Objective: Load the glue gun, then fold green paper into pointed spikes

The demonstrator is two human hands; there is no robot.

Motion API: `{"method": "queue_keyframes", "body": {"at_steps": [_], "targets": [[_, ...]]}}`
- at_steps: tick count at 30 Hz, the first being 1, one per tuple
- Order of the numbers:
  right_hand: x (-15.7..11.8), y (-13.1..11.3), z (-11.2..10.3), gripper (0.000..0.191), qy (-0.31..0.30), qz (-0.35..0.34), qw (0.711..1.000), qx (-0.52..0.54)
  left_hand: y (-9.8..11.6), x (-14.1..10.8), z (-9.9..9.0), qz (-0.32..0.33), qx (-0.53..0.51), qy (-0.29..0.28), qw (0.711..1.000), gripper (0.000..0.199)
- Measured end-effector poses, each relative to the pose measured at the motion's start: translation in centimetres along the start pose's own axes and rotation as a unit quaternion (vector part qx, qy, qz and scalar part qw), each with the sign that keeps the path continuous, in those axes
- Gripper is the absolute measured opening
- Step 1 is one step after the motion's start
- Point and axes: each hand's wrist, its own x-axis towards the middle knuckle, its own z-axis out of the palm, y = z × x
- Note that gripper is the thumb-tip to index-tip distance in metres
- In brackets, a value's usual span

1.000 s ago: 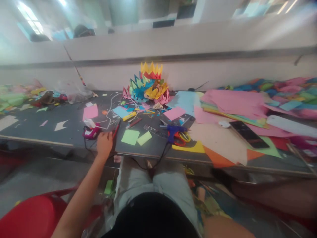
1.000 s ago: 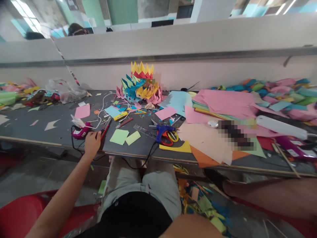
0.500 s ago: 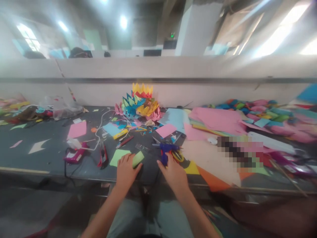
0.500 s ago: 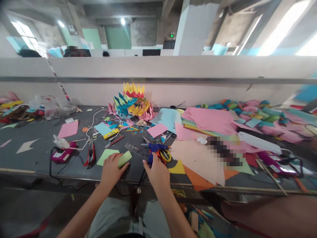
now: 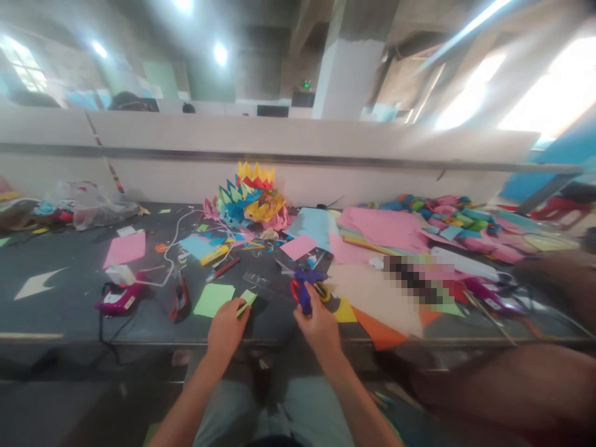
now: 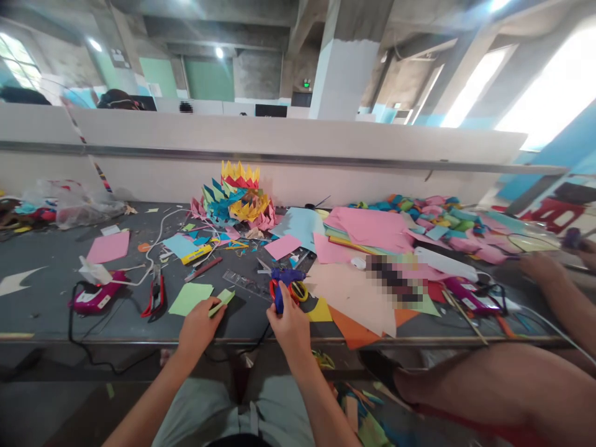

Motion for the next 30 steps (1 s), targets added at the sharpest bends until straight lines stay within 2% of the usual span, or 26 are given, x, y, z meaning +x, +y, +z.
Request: {"method": "queue_keyframes", "body": {"at_steps": [3, 5, 7, 9, 13, 15, 17, 19, 21, 23, 25, 27, 28, 30], "targets": [[-0.3, 1.1, -1.9, 0.048, 0.074, -0.014, 0.987, 0.143, 0.0, -0.1, 0.0, -0.003, -0.009, -0.004, 1.0, 0.014], [0.2, 1.6, -3.5, 0.052, 0.107, 0.003, 0.957, 0.27, 0.1, -0.2, 0.0, -0.014, -0.014, -0.007, 1.0, 0.014], [1.1, 1.9, -5.1, 0.055, 0.119, 0.024, 0.907, 0.402, 0.1, -0.2, 0.1, -0.025, -0.014, -0.003, 1.0, 0.014], [2.2, 2.3, -6.4, 0.047, 0.127, 0.069, 0.855, 0.498, 0.1, -0.2, 0.0, -0.026, -0.01, 0.006, 1.0, 0.014], [4.2, 3.7, -7.8, 0.029, 0.141, 0.189, 0.74, 0.63, 0.4, 0.2, -0.5, 0.035, -0.001, 0.051, 0.998, 0.015], [4.6, 4.9, -7.9, 0.024, 0.137, 0.229, 0.702, 0.66, 1.5, 0.3, -0.9, 0.069, 0.009, 0.08, 0.994, 0.016], [4.7, 6.2, -7.7, 0.015, 0.128, 0.256, 0.683, 0.672, 3.4, 0.5, -0.9, 0.086, 0.003, 0.085, 0.993, 0.015], [4.6, 7.3, -7.1, 0.01, 0.107, 0.267, 0.679, 0.675, 6.2, 0.8, -0.4, 0.113, -0.024, 0.016, 0.993, 0.014], [4.7, 8.0, -6.5, 0.019, 0.088, 0.266, 0.689, 0.668, 9.2, 1.2, 0.7, 0.121, -0.031, -0.081, 0.989, 0.014], [5.0, 8.3, -6.0, 0.026, 0.073, 0.278, 0.699, 0.655, 11.7, 1.8, 2.1, 0.112, -0.019, -0.133, 0.985, 0.018], [5.6, 8.5, -5.8, 0.027, 0.065, 0.305, 0.702, 0.64, 13.3, 2.3, 3.4, 0.096, -0.002, -0.166, 0.981, 0.017], [6.2, 8.7, -5.8, 0.022, 0.071, 0.328, 0.714, 0.615, 14.0, 2.8, 4.4, 0.09, 0.002, -0.18, 0.98, 0.02], [6.6, 8.8, -5.9, 0.019, 0.077, 0.332, 0.729, 0.594, 14.1, 3.0, 4.8, 0.089, 0.002, -0.182, 0.979, 0.024], [7.3, 9.2, -6.0, 0.019, 0.08, 0.314, 0.778, 0.539, 14.0, 3.6, 5.3, 0.087, 0.003, -0.185, 0.979, 0.028]]}}
